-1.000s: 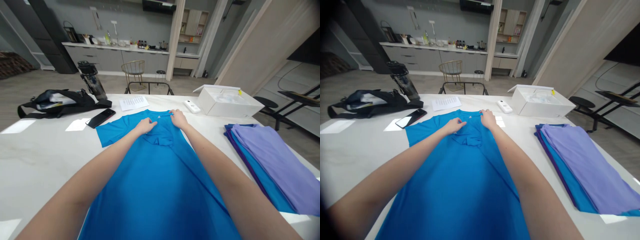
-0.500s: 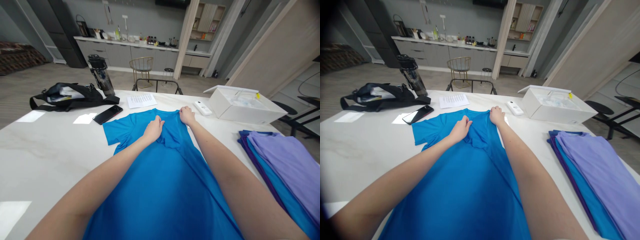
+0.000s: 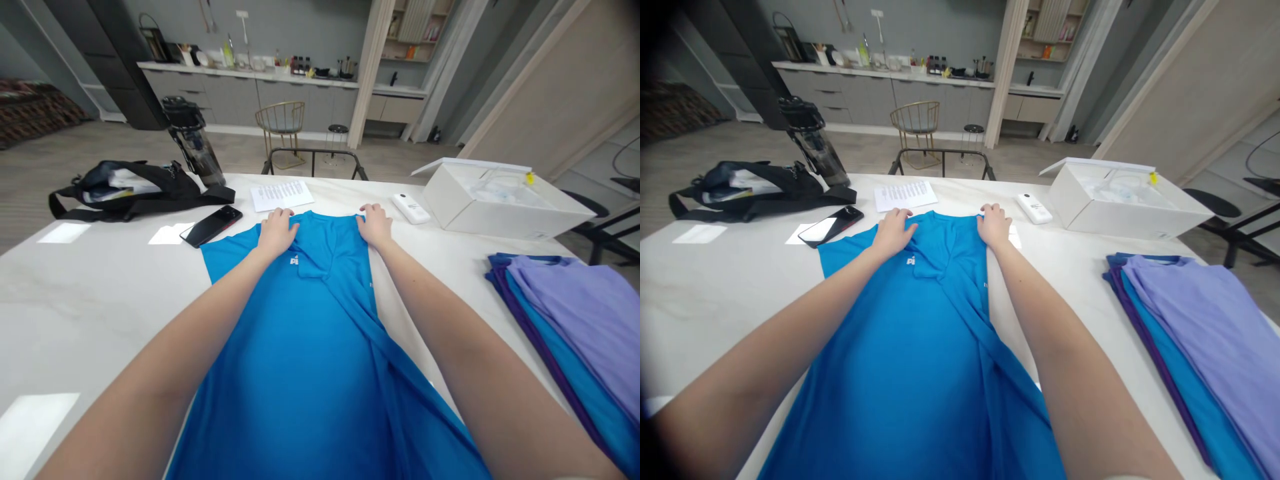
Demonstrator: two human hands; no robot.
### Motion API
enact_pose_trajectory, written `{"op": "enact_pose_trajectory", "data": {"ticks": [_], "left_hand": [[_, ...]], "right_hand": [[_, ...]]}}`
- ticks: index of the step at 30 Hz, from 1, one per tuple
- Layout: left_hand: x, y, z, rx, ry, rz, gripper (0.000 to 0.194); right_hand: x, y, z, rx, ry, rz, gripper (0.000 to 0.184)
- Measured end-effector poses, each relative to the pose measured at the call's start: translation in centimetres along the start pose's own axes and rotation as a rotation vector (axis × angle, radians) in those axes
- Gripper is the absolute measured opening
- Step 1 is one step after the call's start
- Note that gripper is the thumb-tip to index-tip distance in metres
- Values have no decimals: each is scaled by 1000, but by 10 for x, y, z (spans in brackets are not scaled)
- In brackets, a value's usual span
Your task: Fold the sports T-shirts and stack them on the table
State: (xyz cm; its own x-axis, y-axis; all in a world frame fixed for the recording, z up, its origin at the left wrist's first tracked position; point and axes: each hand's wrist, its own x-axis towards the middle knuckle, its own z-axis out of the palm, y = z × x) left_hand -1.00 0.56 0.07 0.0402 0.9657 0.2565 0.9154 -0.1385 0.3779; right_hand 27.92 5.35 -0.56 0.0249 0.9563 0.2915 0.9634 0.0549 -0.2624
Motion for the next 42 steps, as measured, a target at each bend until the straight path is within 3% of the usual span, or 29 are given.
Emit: {"op": "enact_pose_trajectory", "data": {"ticks": [2, 5, 7, 10, 14, 17, 23, 28, 36, 42], "left_hand": [[-21, 5, 0, 92, -37, 202, 35], [-48, 16, -3, 158, -209, 353, 34], [-63, 24, -6, 187, -193, 358, 37], [-85, 35, -10, 194, -135, 415, 40], [-124, 56, -17, 198, -218, 546, 34], [-160, 79, -22, 180, -249, 567, 32], [-227, 116, -29, 121, -270, 514, 30], [-273, 140, -33, 87, -282, 464, 28], [-330, 201, -34, 32, -290, 413, 25], [-344, 244, -21, 16, -269, 520, 30]], "right_hand": [[-14, 1, -7, 62, 41, -82, 30], [-45, 1, -24, 182, -163, -281, 23], [-73, -1, -36, 197, -328, -394, 18], [-120, -7, -52, 155, -362, -424, 17], [-179, -15, -71, 127, -316, -392, 21], [-216, -18, -84, 80, -344, -370, 22], [-288, -4, -120, -24, -303, -211, 37], [-344, 16, -145, -124, -270, -52, 28], [-399, 40, -167, -273, -200, 145, 34], [-429, 66, -189, -289, -257, 205, 32]]}}
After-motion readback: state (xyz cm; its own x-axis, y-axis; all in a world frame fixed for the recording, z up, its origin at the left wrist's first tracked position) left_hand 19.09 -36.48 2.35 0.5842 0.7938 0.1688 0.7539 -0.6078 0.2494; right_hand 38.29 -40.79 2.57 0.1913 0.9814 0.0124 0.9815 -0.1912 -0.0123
